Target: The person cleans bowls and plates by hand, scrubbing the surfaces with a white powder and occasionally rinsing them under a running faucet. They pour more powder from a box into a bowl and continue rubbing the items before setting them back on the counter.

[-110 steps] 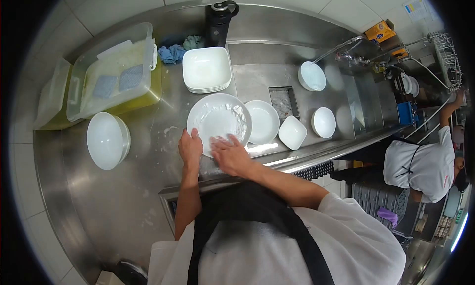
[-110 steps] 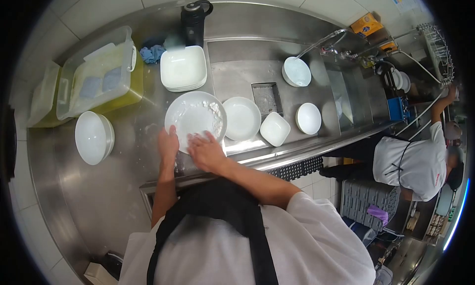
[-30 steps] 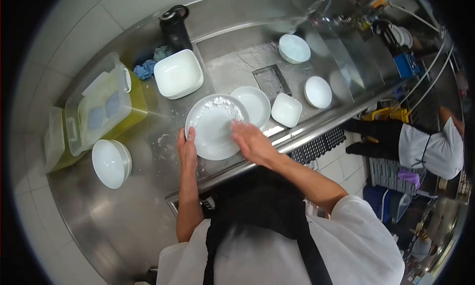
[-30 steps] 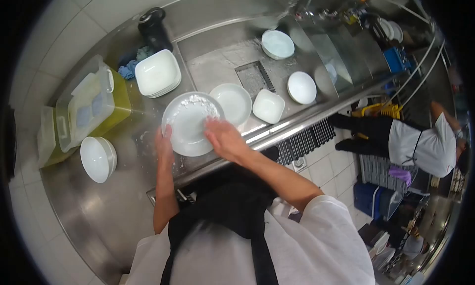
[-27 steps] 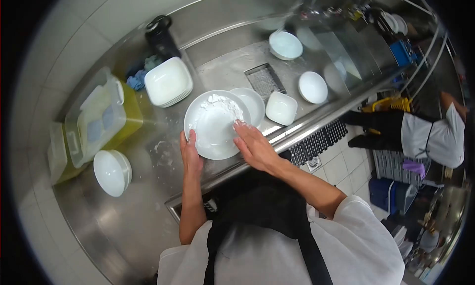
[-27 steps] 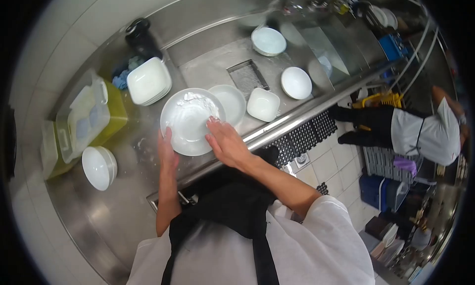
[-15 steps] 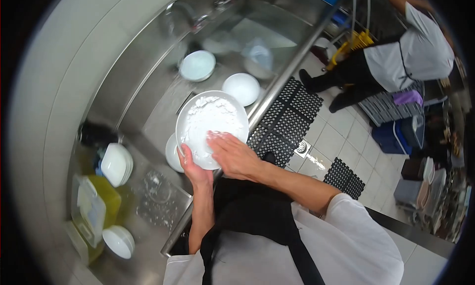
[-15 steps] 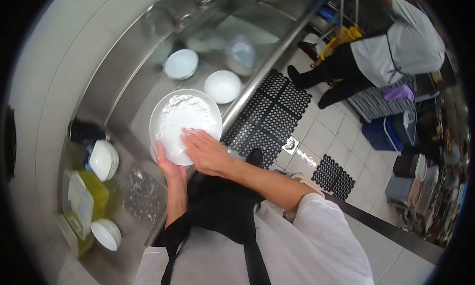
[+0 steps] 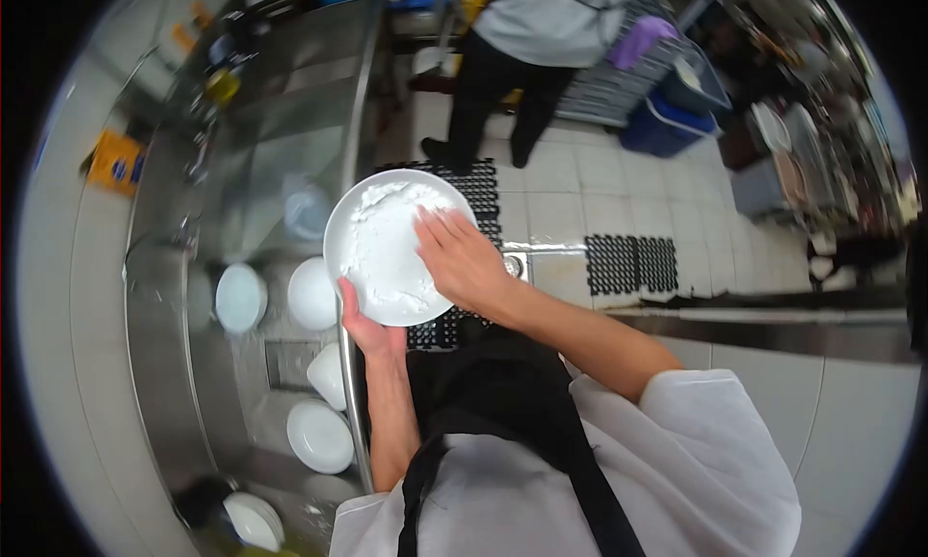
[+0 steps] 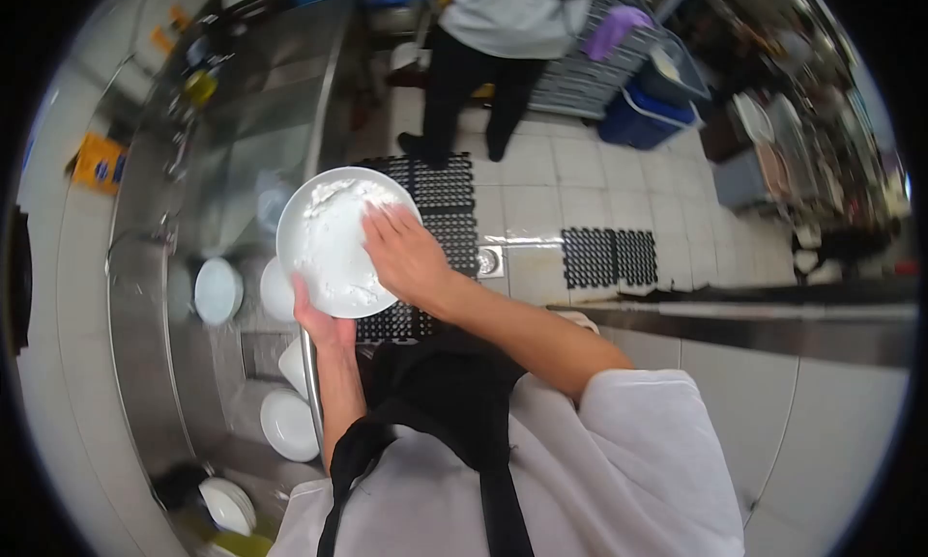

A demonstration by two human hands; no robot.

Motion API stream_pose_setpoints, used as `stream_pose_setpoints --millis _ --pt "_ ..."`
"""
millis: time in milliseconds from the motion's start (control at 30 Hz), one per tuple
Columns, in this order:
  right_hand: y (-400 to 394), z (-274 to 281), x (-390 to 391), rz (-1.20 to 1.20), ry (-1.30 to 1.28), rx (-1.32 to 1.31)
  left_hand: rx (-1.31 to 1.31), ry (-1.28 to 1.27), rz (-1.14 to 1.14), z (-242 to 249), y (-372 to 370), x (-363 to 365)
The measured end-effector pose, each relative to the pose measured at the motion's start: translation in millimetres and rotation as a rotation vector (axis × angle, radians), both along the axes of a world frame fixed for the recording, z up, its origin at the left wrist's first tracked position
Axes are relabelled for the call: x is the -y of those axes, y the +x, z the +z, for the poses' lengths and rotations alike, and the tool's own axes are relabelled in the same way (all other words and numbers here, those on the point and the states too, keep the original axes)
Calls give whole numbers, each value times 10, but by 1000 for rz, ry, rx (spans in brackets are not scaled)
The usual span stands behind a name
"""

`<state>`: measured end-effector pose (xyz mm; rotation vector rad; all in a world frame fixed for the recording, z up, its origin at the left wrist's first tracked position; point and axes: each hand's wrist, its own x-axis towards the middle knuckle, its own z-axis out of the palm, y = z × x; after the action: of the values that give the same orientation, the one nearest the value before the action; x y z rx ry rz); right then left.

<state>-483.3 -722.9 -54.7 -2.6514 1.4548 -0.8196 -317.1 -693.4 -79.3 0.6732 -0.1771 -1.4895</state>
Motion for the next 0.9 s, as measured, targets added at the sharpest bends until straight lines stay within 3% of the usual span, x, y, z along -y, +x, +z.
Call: stream_pose_setpoints --millis 133,267,367,433,533,667,767,833,900 --pt "-123 -123 70 -15 -87 -24 -104 -30 -349 -269 -539 534" --pt "-726 -258 -225 -54 106 -110 -116 -15 -435 -362 -993 867" --pt "-1221 -273 67 -499 113 -303 -128 93 -516 -409 -1250 1159" --pt "-1343 -290 452 -634 102 -187 -122 100 -622 -436 -1385 1335" --pt "-1176 -332 715 -622 122 -96 -191 97 -763 -530 -1647 1649" --pt "-1052 -311 672 -473 212 -128 -325 167 -734 -827 -1688 1956" --pt "-1278 -333 864 -670 300 -310 -301 208 -757 -1019 -1702 1939" --pt "-1310 -453 1192 -788 407 -196 -312 240 -809 -1053 -1736 1926" --pt "-991 -705 1107 -558 184 -286 -289 263 -819 -1140 -1616 1931"
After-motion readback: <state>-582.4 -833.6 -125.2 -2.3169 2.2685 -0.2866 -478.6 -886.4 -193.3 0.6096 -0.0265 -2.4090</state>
